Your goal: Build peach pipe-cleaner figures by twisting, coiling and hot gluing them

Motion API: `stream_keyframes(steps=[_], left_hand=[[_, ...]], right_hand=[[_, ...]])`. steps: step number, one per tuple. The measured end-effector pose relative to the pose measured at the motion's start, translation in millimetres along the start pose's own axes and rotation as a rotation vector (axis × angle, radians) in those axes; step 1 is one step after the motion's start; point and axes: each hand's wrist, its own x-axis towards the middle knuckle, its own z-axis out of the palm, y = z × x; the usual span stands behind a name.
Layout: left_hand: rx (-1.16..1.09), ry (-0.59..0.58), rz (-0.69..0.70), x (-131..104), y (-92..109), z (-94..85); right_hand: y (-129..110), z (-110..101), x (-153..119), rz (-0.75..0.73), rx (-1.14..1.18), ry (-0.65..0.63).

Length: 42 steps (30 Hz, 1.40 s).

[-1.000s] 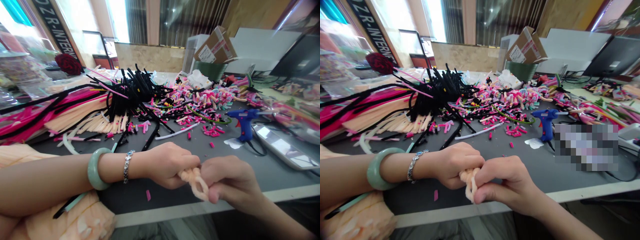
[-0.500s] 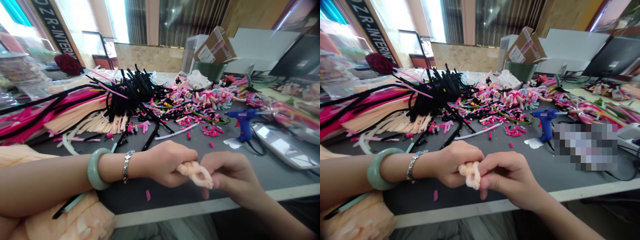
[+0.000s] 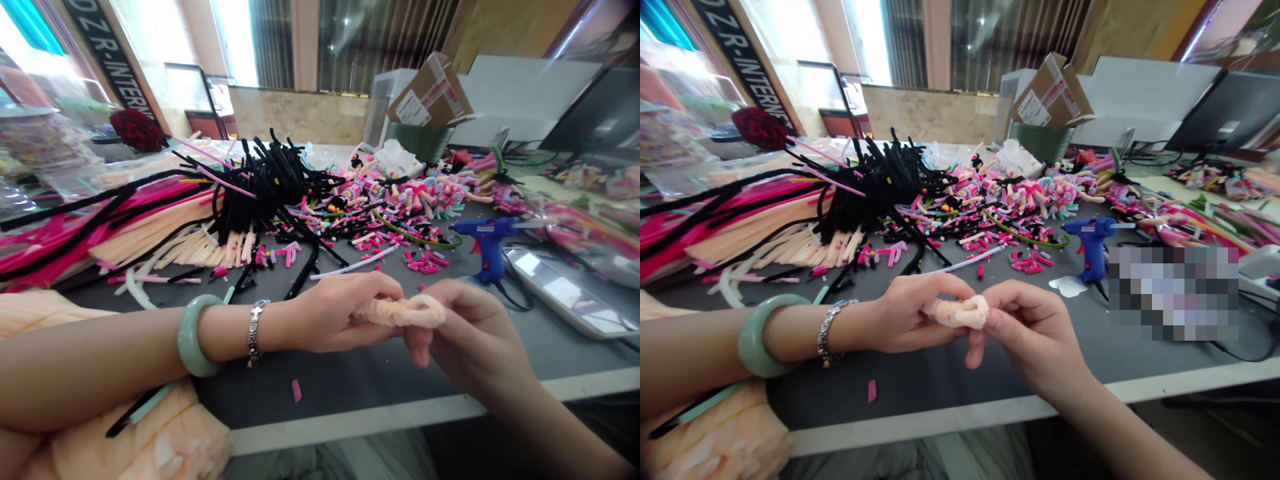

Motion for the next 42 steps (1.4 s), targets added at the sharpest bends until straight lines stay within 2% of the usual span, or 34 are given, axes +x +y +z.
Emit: stream_keyframes(steps=[5, 13, 19, 33, 42], left_hand=[[-0.076, -0.046, -0.045, 1, 2, -1.6], [-0.172, -0.169, -0.245, 2, 6, -5.3], [-0.177, -0.174, -0.34, 2, 7, -3.9], [-0.366, -0.128, -0.444, 2, 9, 1.2], [-0.307, -0.165, -0.466, 3, 10, 1.5]], right_hand=[[0, 1, 2, -0.01, -0.002, 0.048], [1, 0, 1, 0.017, -0.006, 0.075], [0, -1, -1, -0.022, -0.12, 0.123], [-1, 7, -3, -0.191, -0.453, 0.235], [0, 6, -4, -0.181, -0.502, 0.269]])
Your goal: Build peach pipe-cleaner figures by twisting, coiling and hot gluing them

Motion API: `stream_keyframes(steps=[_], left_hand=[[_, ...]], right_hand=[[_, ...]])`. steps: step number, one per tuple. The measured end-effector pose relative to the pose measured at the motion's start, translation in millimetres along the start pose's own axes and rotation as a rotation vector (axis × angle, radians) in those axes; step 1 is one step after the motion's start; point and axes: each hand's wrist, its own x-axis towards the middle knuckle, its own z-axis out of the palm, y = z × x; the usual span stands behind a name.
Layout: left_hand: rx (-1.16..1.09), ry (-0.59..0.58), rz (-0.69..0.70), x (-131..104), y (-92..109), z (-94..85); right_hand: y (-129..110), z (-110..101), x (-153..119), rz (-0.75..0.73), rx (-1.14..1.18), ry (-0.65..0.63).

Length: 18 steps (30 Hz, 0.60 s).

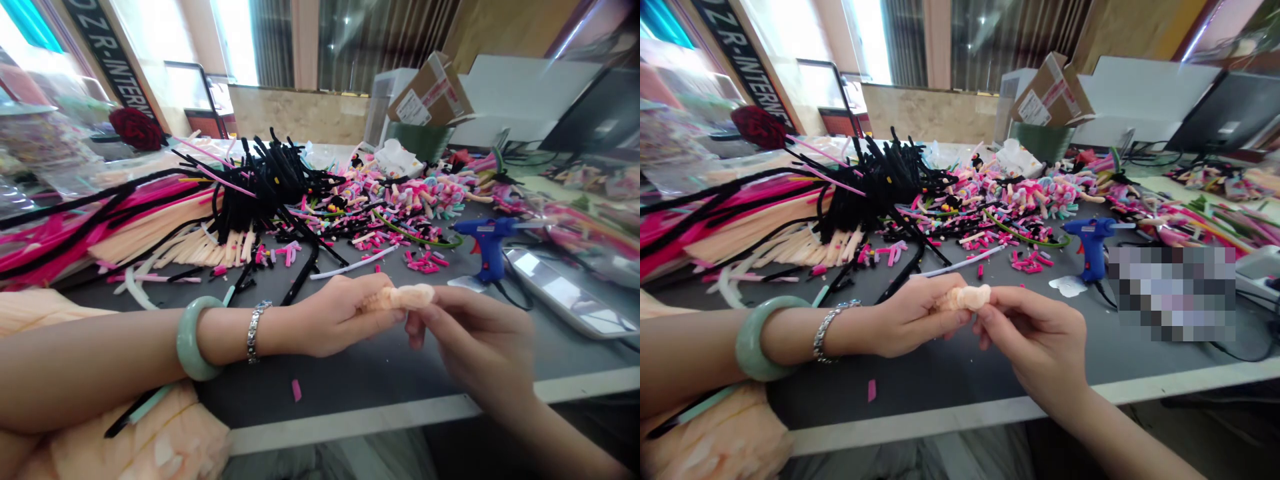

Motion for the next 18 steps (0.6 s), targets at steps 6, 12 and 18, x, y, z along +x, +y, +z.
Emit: stream_keyframes(steps=[6, 12, 18], left_hand=[[0.01, -0.037, -0.023, 0.4, 0.0, -1.8], [-0.034, -0.032, -0.03, -1.3, 0.7, -0.4], [-0.101, 0.007, -0.05, -1.8, -2.3, 1.8]], right_hand=[[-1.6, -1.0, 1.9, -0.124, -0.212, 0.039], [1.6, -4.3, 0.4, -0.184, -0.353, 0.013], [-3.0, -2.6, 1.4, -0.299, -0.486, -0.004]])
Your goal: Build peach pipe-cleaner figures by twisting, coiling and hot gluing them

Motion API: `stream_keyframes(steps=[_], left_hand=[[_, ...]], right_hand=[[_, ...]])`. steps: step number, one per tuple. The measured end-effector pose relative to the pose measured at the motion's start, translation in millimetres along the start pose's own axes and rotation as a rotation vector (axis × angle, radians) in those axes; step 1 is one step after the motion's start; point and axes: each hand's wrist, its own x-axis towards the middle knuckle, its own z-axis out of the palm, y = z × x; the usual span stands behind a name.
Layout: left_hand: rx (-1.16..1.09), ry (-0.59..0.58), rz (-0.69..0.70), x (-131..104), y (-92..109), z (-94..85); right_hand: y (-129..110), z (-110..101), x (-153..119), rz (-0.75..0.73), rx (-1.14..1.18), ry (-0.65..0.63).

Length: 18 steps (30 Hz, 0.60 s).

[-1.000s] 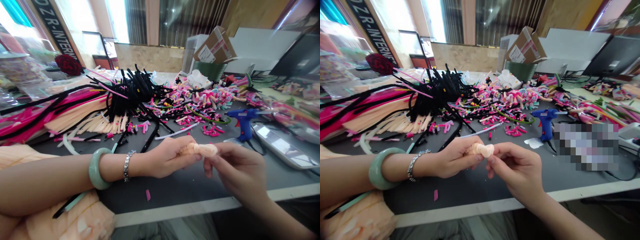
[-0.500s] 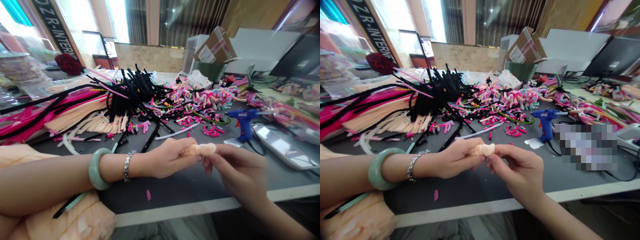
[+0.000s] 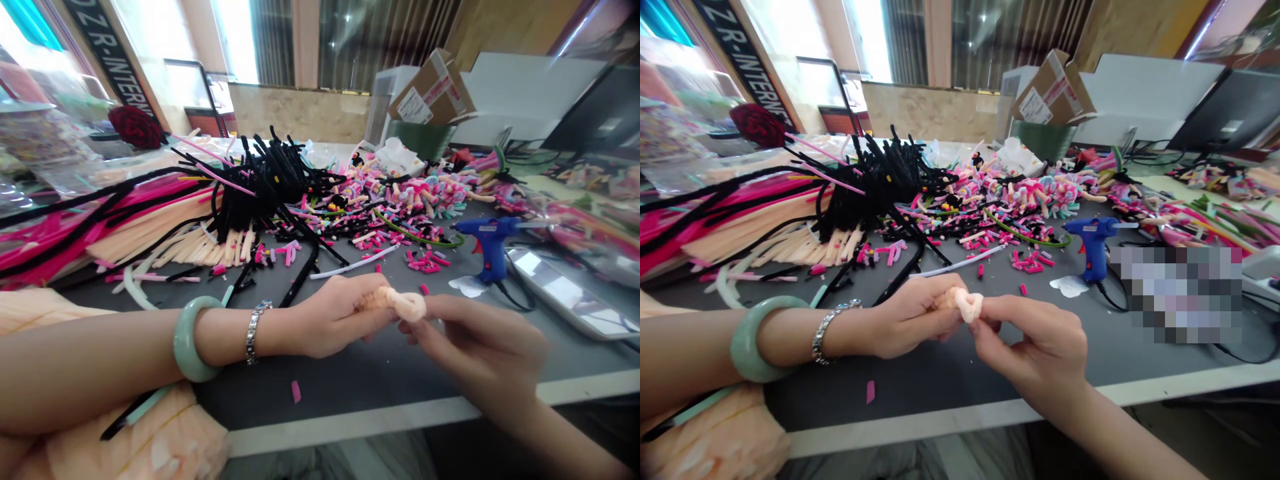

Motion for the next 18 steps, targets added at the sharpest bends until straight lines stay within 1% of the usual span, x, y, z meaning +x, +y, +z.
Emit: stream_keyframes(steps=[3, 8, 11, 15, 18], left_hand=[[0.003, 0.007, 0.004, 0.2, -1.2, -0.1], [0.019, 0.019, 0.012, 0.2, -1.8, -0.9], [0.056, 0.019, 0.012, -0.1, -1.0, -1.4], [0.121, -0.005, 0.042, -0.2, 0.7, -2.4], [0.159, 0.003, 0.061, 0.3, 1.5, -3.1]], right_hand=[[-1.6, 0.3, 1.9, -0.019, -0.043, 0.004], [1.2, 1.2, 1.4, 0.037, 0.0, -0.012], [3.5, 2.0, -0.4, 0.09, 0.044, -0.028], [2.6, 2.4, -1.4, 0.161, 0.113, -0.016], [1.6, 2.4, -1.0, 0.214, 0.249, -0.023]])
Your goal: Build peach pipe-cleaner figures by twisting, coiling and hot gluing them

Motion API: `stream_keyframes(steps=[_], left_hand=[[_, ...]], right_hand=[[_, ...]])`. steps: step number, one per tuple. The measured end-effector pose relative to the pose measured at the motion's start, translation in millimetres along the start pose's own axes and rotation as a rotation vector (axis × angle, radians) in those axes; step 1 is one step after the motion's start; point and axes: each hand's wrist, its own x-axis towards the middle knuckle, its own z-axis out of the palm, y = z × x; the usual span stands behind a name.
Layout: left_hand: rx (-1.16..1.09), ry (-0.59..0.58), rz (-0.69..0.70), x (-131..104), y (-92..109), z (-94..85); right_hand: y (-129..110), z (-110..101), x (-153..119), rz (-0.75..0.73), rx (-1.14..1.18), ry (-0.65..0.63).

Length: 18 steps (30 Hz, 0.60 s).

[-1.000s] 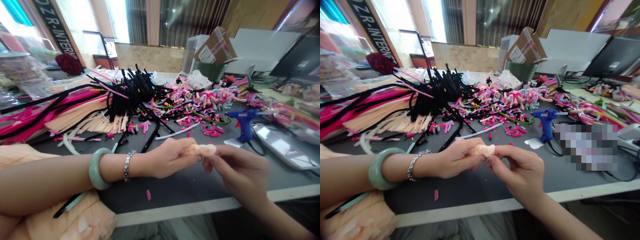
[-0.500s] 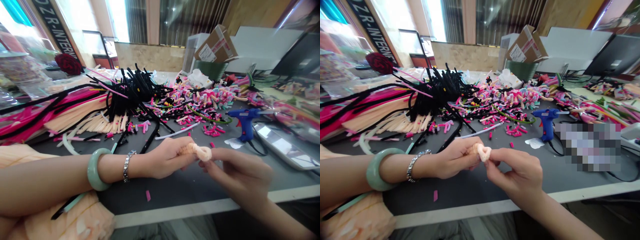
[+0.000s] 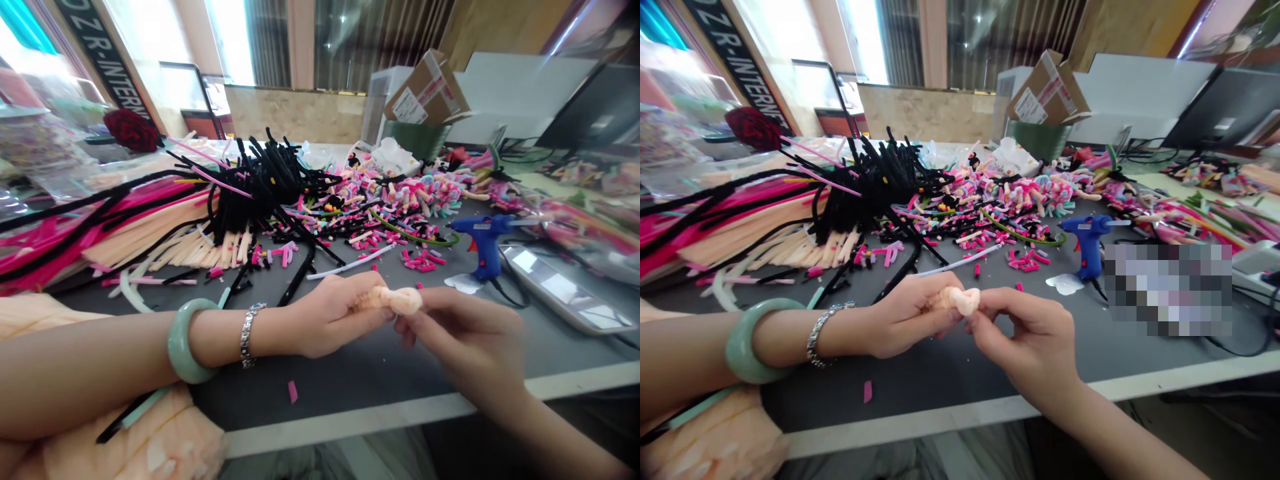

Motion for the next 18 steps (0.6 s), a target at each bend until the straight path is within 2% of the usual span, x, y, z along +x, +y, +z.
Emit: stream_keyframes(steps=[6, 13, 18], left_hand=[[0.093, 0.02, 0.031, 1.1, 0.4, -1.4], [0.156, -0.01, 0.034, 0.7, 2.9, -2.2], [0.158, -0.023, 0.059, 0.1, 3.0, -2.3]], right_hand=[[4.1, 0.0, 0.9, 0.149, 0.306, 0.015], [4.7, -0.3, 2.6, 0.201, 0.404, -0.056], [3.8, 0.2, 2.2, 0.187, 0.397, -0.063]])
